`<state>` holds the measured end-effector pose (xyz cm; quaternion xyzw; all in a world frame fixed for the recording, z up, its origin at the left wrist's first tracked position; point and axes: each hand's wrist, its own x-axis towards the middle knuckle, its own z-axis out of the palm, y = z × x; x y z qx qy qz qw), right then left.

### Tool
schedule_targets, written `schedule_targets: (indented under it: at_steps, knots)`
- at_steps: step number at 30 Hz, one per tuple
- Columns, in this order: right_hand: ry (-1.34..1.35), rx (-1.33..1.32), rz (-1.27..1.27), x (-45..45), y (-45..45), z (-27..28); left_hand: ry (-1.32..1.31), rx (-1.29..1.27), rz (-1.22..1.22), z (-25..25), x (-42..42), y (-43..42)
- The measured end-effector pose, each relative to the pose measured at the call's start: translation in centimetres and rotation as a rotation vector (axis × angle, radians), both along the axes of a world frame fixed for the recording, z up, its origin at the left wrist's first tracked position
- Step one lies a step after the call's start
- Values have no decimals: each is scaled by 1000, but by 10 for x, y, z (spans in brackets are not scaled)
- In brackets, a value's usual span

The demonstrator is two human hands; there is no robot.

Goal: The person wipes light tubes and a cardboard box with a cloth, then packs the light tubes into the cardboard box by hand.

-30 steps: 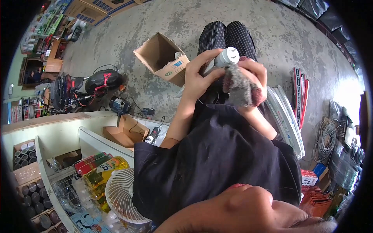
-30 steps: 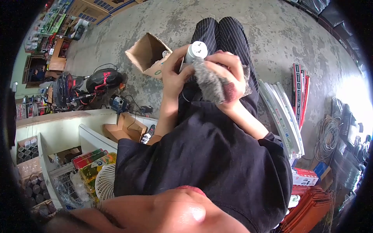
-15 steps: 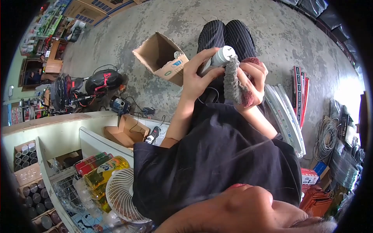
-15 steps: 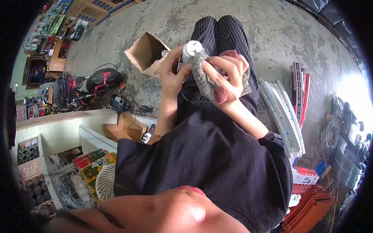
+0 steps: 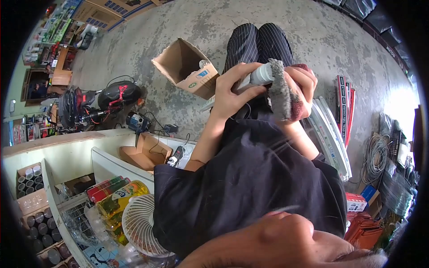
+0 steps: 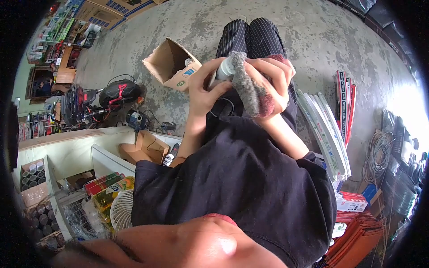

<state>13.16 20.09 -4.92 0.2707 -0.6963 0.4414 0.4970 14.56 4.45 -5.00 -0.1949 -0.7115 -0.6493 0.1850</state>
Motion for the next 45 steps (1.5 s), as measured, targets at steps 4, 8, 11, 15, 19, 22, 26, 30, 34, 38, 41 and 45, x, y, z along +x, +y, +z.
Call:
schedule_targets:
  at_steps: [4, 8, 11, 15, 19, 22, 26, 30, 34, 38, 41, 45]
  knots:
    - [19, -100, 86, -10, 1, -1, 57, -84, 22, -1, -1, 0]
    - [-168, -80, 247, -15, 8, -14, 48, -20, 23, -3, -2, 2]
    - [-289, -200, 351, -11, 6, -19, 19, 19, 48, -1, -3, -3]
    - [-421, -294, 504, -12, 5, -11, 8, 3, 9, -1, -1, -2]
    - [-468, -300, 604, -11, 0, 5, -24, -40, -25, 0, 3, 2]
    - [-442, -207, 685, -17, 3, -2, -34, -37, -20, -3, 2, 3]
    - [-677, -554, 934, -15, 0, -8, -12, -7, -17, -1, 0, 4]
    - [-735, -794, 1092, -15, 5, -14, -28, -15, -29, -5, -1, 5]
    - [-665, -727, 1108, -16, 11, -22, -87, 168, 76, -5, -3, -5]
    - [-567, -337, 496, -10, 13, -13, 19, 50, 110, -2, -6, 0]
    - [-330, -196, 347, -3, 4, 3, 58, -6, 124, -1, -6, 7]
    - [-229, -158, 160, -5, -3, 5, 132, -93, 182, -2, -6, 16]
